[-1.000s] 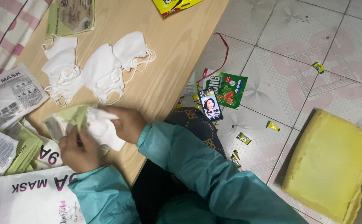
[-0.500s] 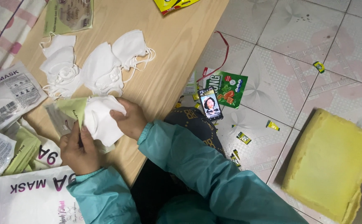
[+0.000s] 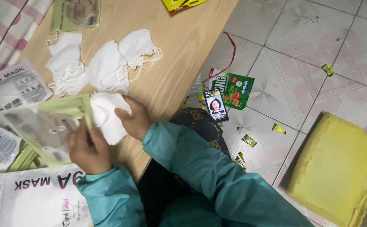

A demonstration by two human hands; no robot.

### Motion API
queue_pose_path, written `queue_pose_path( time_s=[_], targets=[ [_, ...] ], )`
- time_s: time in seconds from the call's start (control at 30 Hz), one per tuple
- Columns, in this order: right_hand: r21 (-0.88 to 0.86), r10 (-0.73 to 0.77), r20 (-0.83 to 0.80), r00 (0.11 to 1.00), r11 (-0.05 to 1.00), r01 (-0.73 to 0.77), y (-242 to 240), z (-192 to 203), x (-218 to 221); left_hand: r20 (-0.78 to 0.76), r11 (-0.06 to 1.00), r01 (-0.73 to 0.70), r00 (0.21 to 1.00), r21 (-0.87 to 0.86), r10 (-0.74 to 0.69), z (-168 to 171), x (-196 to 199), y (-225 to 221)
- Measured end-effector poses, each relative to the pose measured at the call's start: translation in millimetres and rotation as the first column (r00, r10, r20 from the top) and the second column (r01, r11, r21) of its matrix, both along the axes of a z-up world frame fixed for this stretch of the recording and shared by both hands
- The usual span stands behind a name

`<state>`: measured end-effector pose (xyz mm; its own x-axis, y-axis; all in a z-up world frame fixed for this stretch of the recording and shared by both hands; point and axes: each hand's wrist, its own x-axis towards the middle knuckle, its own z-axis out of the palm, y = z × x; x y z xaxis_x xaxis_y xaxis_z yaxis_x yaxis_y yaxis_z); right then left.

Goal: The person picks up face masks from a wooden surface and places them inside plastic packaging sleeves.

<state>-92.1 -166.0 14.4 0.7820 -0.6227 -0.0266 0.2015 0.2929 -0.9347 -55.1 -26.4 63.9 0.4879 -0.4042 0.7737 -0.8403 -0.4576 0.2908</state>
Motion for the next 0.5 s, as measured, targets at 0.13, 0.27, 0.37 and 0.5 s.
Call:
queue_pose_path(
  time_s=[0.13, 0.27, 0.37, 0.5],
  targets=[
    [-0.119, -0.034, 0.102, 0.994, 0.992, 0.046, -10, -17, 4, 0.015, 0.992, -0.119, 0.993, -0.033, 0.119, 5, 15, 13],
    [-0.356, -0.093, 0.117, 0.989, 0.926, 0.129, -23, 23, -17, 0.024, 0.985, -0.171, 0.985, -0.005, 0.171, -6, 22, 19],
    [-0.508, -0.048, 0.139, 0.989, 0.854, 0.112, -27, 37, -29, -0.003, 0.974, -0.225, 0.974, 0.005, 0.225, -7, 18, 15],
    [-0.443, 0.176, -0.046, 0.983, 0.879, -0.178, -33, 5, -18, -0.015, 0.955, -0.296, 0.955, 0.031, 0.296, 2, 15, 6]
  ],
)
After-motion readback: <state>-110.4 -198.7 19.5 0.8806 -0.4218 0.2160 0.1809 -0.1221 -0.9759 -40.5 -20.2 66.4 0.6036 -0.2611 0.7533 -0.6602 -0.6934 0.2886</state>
